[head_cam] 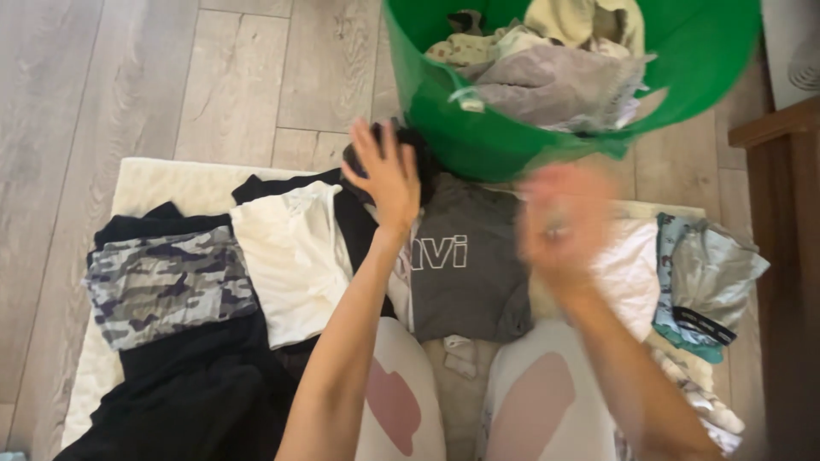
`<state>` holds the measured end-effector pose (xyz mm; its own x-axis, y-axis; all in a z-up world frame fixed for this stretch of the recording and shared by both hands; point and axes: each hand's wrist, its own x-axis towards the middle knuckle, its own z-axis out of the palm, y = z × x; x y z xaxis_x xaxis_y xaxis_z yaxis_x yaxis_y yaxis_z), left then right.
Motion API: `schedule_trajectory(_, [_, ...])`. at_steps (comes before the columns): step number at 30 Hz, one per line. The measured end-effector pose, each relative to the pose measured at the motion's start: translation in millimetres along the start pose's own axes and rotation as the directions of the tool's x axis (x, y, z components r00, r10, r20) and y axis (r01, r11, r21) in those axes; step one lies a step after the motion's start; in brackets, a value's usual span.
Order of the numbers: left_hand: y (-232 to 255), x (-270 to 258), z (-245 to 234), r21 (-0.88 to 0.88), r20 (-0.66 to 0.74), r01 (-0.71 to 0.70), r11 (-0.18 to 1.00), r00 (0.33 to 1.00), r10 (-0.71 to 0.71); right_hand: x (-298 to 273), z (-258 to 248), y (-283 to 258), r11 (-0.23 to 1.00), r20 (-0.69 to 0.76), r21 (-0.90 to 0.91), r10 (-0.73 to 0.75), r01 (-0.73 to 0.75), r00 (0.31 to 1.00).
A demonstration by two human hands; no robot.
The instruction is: Sorting and folding laundry items from a basket on the floor.
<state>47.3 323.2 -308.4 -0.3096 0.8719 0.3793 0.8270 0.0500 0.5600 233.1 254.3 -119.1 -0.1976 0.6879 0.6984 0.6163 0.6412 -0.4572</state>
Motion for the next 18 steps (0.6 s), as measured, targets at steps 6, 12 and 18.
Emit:
schedule_trajectory(6, [126, -6, -107, -0.298, -0.309, -0.564, 0.770, 0.821, 0.481, 28, -71, 42, 0.973, 0.168, -0.168, 0.185, -0.157, 0.968])
schedule_trajectory(12, [194, 37, -147, -0.111, -0.253, -0.482, 0.869, 0.860, 0.444, -16, -94, 25, 0.995, 0.391, -0.098, 0.065, -0.029, 0.918])
schedule_trajectory(18, [155, 63, -147, -0.133, 0.081, 0.125, 0.983, 0.990, -0.115, -47, -105, -9, 0.996, 0.470, -0.055, -0.036, 0.070, 0.882])
